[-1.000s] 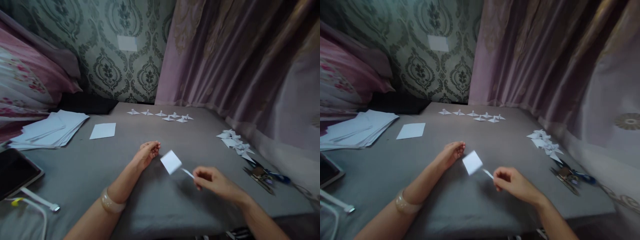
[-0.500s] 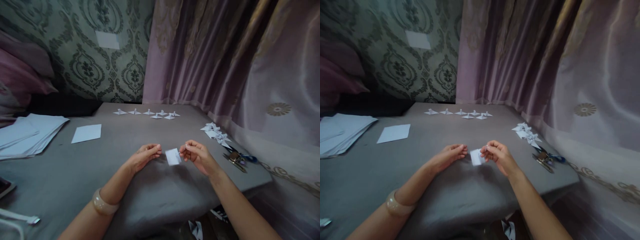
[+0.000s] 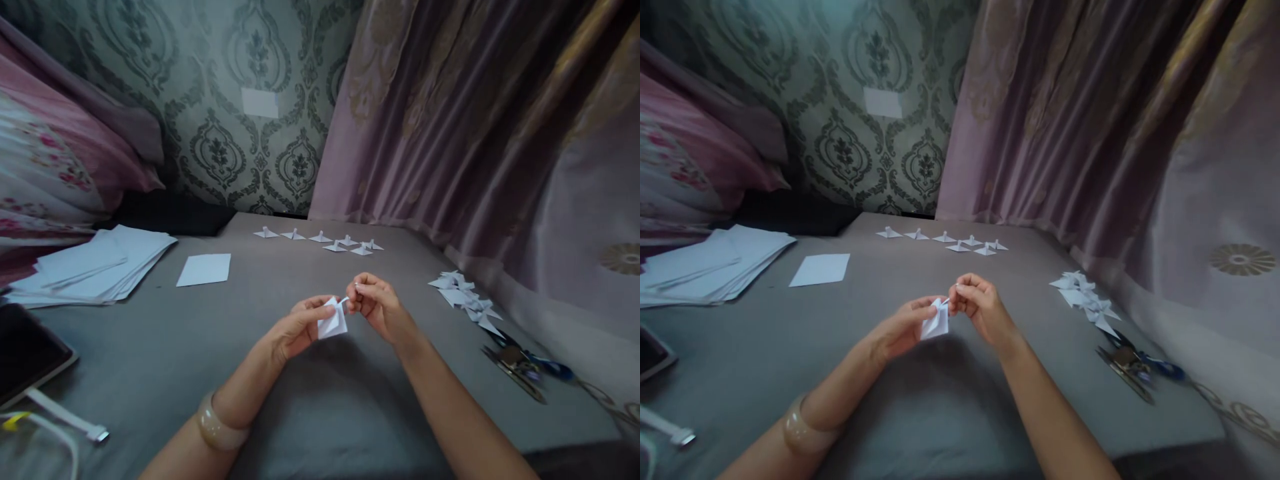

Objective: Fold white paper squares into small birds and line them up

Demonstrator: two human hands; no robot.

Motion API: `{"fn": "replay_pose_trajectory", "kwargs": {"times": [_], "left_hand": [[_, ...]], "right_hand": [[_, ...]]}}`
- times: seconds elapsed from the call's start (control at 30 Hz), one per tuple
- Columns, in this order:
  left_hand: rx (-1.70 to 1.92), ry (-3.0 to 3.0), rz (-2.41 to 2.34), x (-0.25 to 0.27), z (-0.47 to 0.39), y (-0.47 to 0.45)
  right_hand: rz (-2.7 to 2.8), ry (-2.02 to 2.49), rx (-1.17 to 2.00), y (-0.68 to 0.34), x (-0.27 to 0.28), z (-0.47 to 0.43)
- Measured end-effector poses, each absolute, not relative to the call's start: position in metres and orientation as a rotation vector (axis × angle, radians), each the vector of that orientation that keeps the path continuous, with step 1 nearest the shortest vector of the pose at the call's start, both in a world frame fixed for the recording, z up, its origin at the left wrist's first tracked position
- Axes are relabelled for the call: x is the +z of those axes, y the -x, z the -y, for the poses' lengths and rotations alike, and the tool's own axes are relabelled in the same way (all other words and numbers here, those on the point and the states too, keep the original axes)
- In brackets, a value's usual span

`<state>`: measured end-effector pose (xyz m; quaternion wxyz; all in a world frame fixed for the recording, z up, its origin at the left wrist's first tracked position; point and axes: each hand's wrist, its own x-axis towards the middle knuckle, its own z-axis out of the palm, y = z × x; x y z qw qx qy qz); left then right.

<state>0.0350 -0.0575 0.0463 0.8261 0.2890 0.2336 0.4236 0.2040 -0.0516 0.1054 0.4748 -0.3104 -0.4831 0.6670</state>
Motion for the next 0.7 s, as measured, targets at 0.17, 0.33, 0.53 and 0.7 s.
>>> {"fn": "replay_pose_trajectory", "kwargs": {"times": [0.17, 0.33, 0.53, 0.7], "left_hand": [[0.917, -0.603, -0.653, 0.051, 0.06, -0.039], [0.986, -0.568, -0.723, 0.051, 0.059, -0.041], [0.987, -0.583, -0.802, 0.051, 0.059, -0.042], [1.012, -0.569, -0.842, 0.048, 0.056, -0.042]], "right_hand": [[1.245, 0.764, 1.562, -0.209, 0.102, 0.056], [1.314, 0.822, 1.486, -0.22, 0.094, 0.066], [1.424, 0.917, 1.363, -0.23, 0.086, 0.082], [1.557, 1.137, 1.41, -0.253, 0.093, 0.116]]}}
